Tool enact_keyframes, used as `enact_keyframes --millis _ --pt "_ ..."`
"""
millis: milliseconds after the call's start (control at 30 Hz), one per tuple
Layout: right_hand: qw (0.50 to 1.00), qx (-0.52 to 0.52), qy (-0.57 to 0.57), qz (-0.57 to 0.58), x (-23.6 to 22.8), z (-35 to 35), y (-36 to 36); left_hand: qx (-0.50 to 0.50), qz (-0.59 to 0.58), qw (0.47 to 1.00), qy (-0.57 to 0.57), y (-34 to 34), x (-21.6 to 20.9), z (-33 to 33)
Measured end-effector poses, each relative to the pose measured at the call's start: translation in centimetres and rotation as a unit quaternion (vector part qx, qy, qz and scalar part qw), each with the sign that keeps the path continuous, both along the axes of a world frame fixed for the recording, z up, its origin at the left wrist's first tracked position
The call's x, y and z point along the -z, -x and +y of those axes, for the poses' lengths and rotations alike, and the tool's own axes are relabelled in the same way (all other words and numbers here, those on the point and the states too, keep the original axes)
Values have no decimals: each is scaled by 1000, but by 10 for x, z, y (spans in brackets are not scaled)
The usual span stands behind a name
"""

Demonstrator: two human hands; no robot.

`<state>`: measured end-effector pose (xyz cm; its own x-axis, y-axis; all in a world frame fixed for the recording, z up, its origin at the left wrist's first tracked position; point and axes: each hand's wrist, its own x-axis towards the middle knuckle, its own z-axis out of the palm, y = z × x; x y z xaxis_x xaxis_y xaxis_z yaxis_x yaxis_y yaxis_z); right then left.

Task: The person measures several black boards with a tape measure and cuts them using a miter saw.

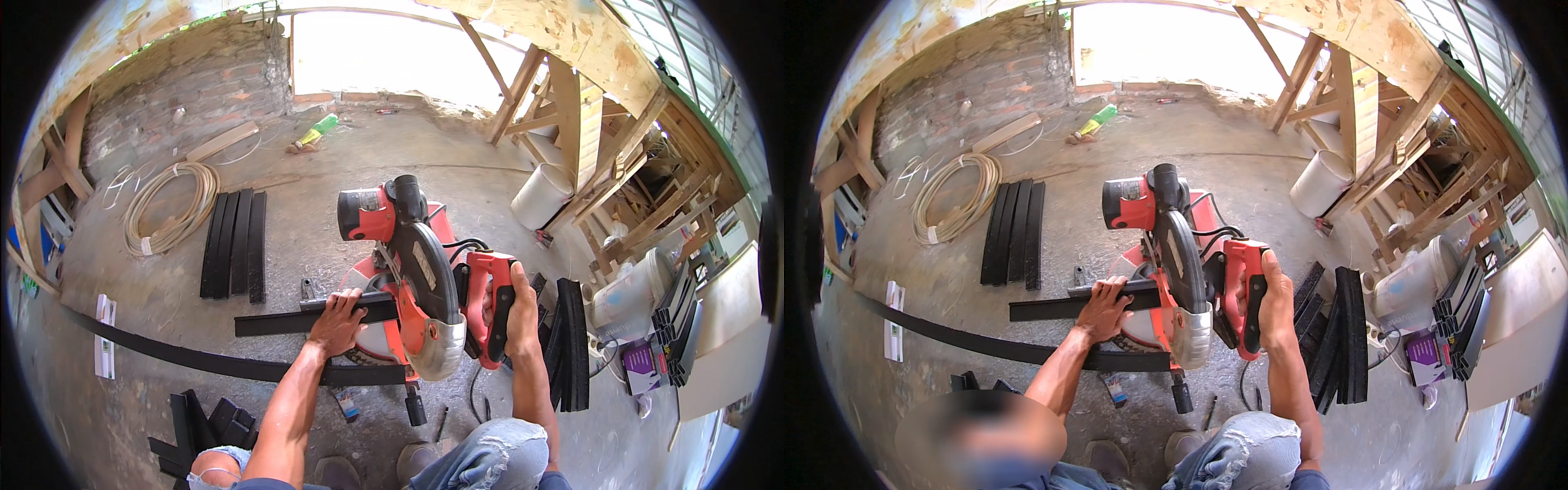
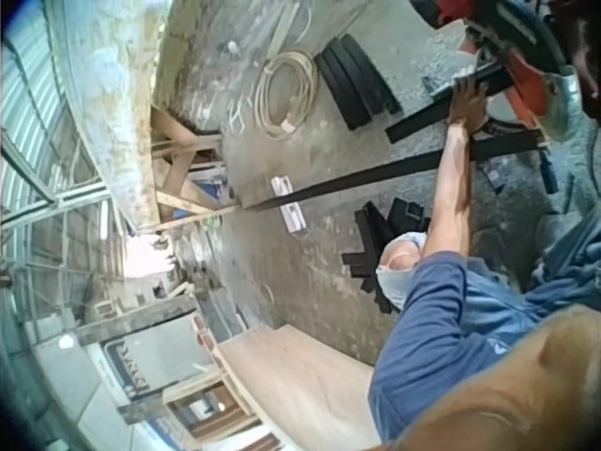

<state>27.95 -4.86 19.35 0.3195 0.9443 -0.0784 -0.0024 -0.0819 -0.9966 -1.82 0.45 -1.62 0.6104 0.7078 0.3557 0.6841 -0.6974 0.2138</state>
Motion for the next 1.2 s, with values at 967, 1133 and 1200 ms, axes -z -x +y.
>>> enact_keyframes --millis 967,1133,1200 --pt "1000 -13 -11 -12 4 -7 -2 -18 22 999 -16 -4 -1 1" --pt "1000 -12 -4 -8 6 -6 0 -18 33 999 -25 1 -1 0" --pt "1000 -12 -2 -6 6 -6 0 -15 23 999 -25 -1 -1 1"
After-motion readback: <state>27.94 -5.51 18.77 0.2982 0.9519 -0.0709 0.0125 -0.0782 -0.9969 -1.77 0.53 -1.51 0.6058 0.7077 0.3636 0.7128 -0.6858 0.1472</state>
